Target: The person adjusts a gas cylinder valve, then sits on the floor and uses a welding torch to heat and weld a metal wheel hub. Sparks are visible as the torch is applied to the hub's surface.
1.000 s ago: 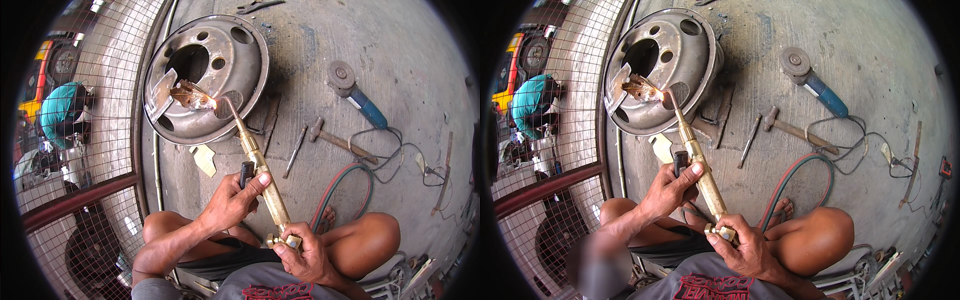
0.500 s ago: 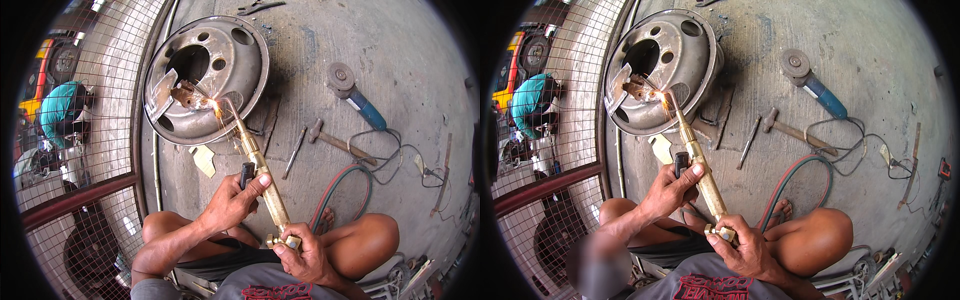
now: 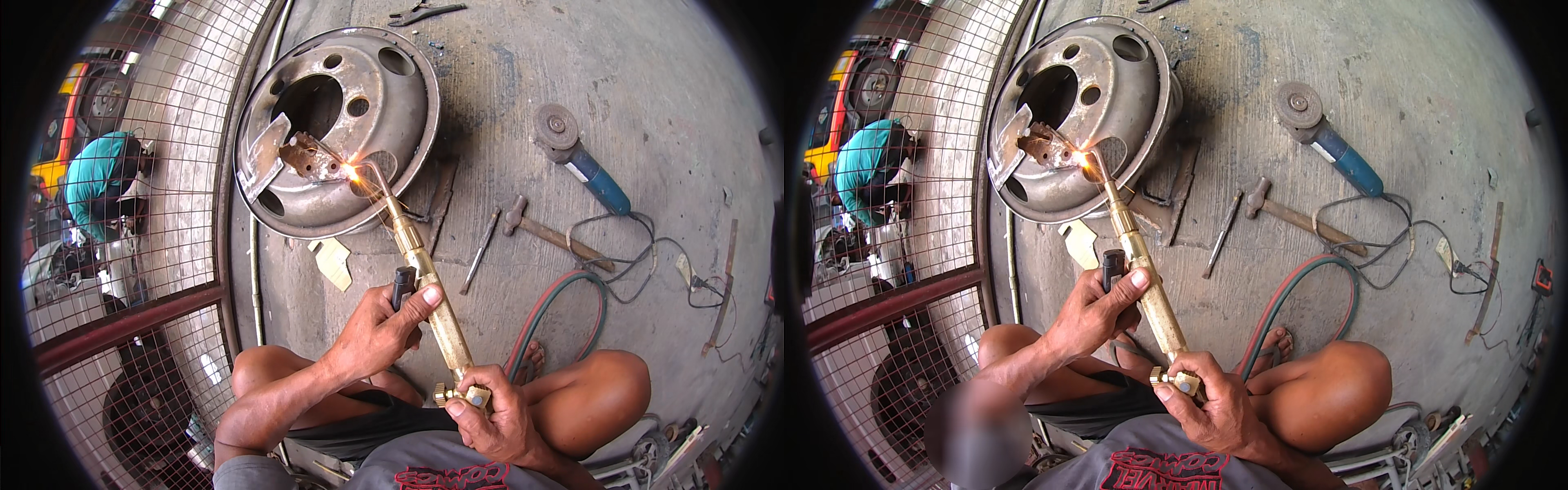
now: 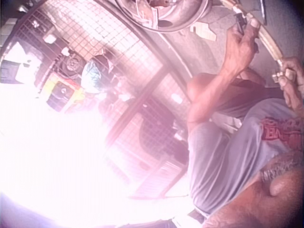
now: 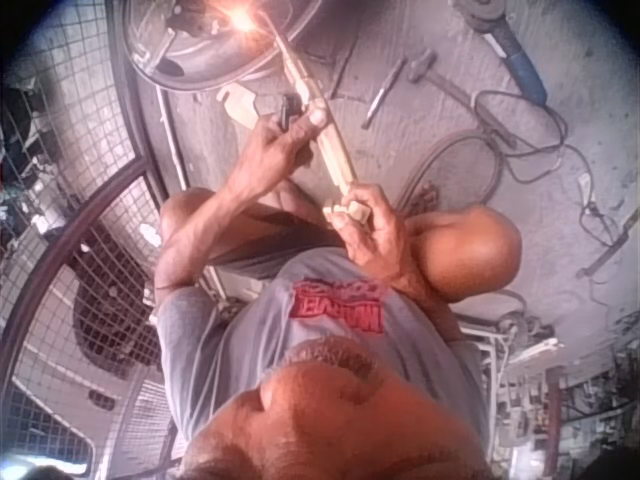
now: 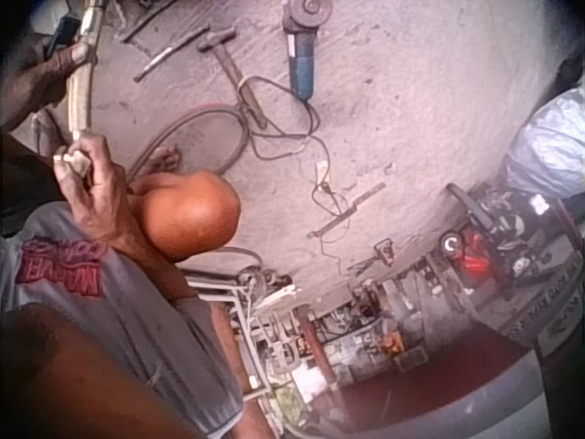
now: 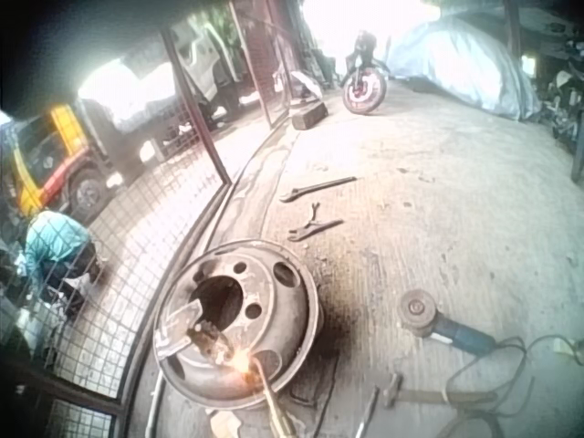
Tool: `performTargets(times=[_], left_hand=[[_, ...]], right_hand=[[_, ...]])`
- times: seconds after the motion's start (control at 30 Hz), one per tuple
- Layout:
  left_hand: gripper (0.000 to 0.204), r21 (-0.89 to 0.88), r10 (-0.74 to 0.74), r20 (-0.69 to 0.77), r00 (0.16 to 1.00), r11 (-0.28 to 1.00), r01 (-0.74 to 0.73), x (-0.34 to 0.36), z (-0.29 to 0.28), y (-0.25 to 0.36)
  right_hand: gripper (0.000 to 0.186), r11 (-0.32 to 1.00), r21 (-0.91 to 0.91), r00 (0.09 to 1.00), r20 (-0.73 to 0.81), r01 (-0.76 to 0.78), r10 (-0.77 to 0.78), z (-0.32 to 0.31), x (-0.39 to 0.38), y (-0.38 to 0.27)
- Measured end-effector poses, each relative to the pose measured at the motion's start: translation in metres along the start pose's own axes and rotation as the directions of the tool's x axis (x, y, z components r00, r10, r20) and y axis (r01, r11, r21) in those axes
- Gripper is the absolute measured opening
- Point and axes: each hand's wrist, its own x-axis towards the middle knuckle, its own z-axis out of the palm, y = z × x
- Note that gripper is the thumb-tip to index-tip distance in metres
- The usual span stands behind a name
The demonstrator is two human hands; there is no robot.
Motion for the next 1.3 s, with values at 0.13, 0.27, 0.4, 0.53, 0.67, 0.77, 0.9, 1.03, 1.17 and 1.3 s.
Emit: performTargets(times=[0.13, 0.27, 0.4, 0.53, 0.67, 0.77, 0.9, 1.03, 1.17, 1.3], left_hand=[[0.058, -0.008, -0.002, 0.005, 1.000, 1.000, 0.002, 0.0002, 0.0001, 0.0003], [0.058, 0.014, -0.011, -0.009, 1.000, 1.000, 0.011, 0.0001, 0.0004, 0.0014], [0.058, 0.007, -0.009, -0.008, 1.000, 1.000, 0.009, 0.0001, 0.0003, 0.0007], [0.058, -0.005, 0.011, 0.008, 1.000, 1.000, -0.011, 0.0012, -0.0018, -0.0027], [0.058, 0.005, -0.002, -0.001, 1.000, 1.000, 0.002, 0.0007, -0.0011, -0.0004], [0.058, 0.002, 0.000, -0.002, 1.000, 1.000, 0.000, 0.0010, -0.0012, -0.0002], [0.059, 0.003, -0.002, 0.006, 1.000, 1.000, 0.002, 0.0016, -0.0021, -0.0027], [0.060, -0.004, 0.003, 0.004, 1.000, 1.000, -0.003, 0.0023, -0.0028, -0.0059], [0.060, -0.003, 0.002, -0.002, 1.000, 1.000, -0.002, 0.0017, -0.0016, -0.0022], [0.060, -0.001, -0.005, 0.003, 1.000, 1.000, 0.005, 0.0017, -0.0023, -0.0025]], right_hand=[[0.025, 1.000, -0.008, 1.000, 0.001, -0.002, 0.002, 0.0000, 0.0000, 0.0015], [0.025, 1.000, 0.006, 1.000, 0.004, -0.006, 0.006, 0.0003, 0.0007, -0.0009], [0.026, 1.000, -0.008, 1.000, -0.004, -0.006, 0.006, 0.0006, 0.0003, 0.0019], [0.029, 1.000, -0.023, 1.000, -0.019, -0.010, 0.009, 0.0020, -0.0010, 0.0040], [0.031, 0.999, -0.033, 0.999, -0.028, -0.026, 0.025, 0.0024, -0.0010, 0.0049], [0.030, 0.999, -0.032, 0.999, -0.033, -0.024, 0.023, 0.0027, -0.0011, 0.0058], [0.030, 0.998, -0.022, 0.998, -0.032, -0.050, 0.049, 0.0021, -0.0018, 0.0060], [0.031, 0.998, -0.037, 0.999, -0.034, -0.042, 0.040, 0.0025, -0.0016, 0.0063], [0.030, 0.998, -0.048, 0.998, -0.043, -0.045, 0.043, 0.0027, -0.0016, 0.0061], [0.029, 0.997, -0.061, 0.998, -0.048, -0.055, 0.052, 0.0026, -0.0018, 0.0050]])
